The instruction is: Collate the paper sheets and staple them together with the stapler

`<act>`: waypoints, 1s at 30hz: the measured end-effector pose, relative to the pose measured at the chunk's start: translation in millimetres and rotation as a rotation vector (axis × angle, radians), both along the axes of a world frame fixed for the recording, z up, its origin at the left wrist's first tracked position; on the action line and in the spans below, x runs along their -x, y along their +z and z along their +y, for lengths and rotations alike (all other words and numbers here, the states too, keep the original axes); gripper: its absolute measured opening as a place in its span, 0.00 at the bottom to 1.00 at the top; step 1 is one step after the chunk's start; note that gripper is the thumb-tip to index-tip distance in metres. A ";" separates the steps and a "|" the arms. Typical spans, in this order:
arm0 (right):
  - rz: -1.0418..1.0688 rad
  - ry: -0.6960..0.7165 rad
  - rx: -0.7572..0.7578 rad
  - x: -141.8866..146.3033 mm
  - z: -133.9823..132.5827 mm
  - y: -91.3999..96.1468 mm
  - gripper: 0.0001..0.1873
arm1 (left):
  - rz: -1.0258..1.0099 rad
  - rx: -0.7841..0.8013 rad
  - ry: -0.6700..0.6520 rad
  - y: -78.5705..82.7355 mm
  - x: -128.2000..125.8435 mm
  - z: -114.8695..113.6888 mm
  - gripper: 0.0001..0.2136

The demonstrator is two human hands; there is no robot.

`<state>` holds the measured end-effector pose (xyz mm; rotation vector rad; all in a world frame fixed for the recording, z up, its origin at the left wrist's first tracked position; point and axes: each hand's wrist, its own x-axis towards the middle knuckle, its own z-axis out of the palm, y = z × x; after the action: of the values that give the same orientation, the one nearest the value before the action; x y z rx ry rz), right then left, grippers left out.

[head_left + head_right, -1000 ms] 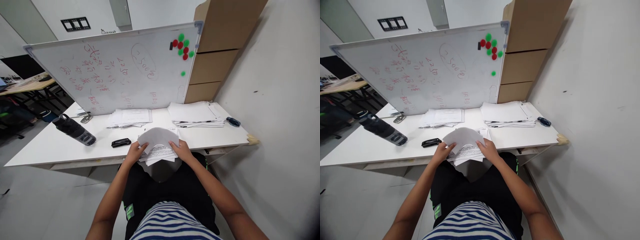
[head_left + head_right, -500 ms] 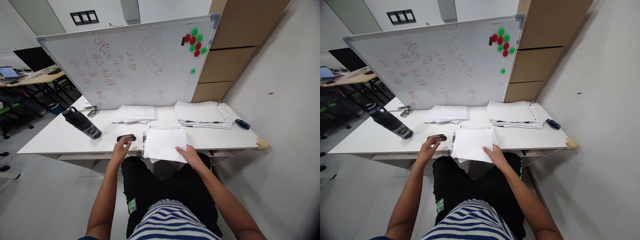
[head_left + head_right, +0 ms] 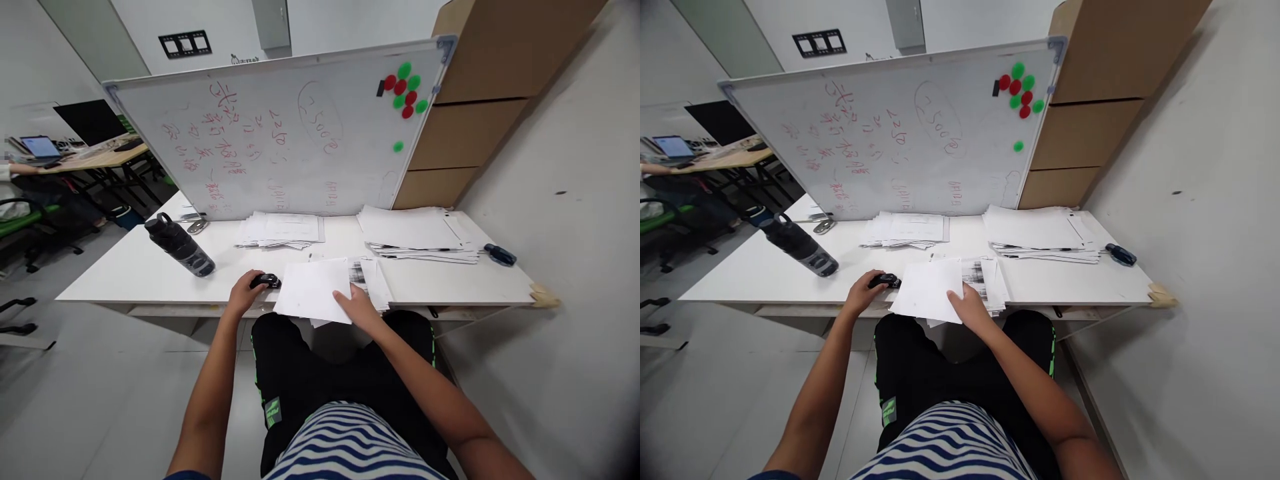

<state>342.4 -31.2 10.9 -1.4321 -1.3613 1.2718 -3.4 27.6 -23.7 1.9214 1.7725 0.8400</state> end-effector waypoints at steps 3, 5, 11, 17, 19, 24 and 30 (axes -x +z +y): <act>-0.023 0.028 -0.001 12.3 3.2 -1.3 0.20 | -0.068 0.025 0.036 0.1 2.7 -5.5 0.18; -0.020 0.044 0.006 21.1 3.1 -2.8 0.20 | -0.084 0.045 0.041 -1.3 4.6 -5.8 0.18; -0.006 0.115 0.026 47.0 -2.3 -11.1 0.21 | -0.061 0.043 0.035 -7.5 6.6 -3.5 0.19; 0.092 0.214 0.046 52.6 -13.1 -22.8 0.23 | 0.003 0.071 -0.058 -3.0 4.2 1.6 0.21; 0.137 0.240 0.080 50.3 -18.3 -24.5 0.26 | 0.006 0.118 -0.063 3.9 4.6 3.0 0.22; 0.172 0.225 0.128 48.0 -29.3 -21.8 0.29 | -0.107 0.255 0.052 24.0 -4.0 12.7 0.24; 0.219 0.256 0.194 54.9 -37.8 -33.0 0.18 | -0.019 0.131 0.206 30.4 -39.4 46.8 0.25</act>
<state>287.5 -69.1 -22.1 -1.2266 -1.3306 1.7139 36.0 74.4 6.8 1.6637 1.9870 0.7847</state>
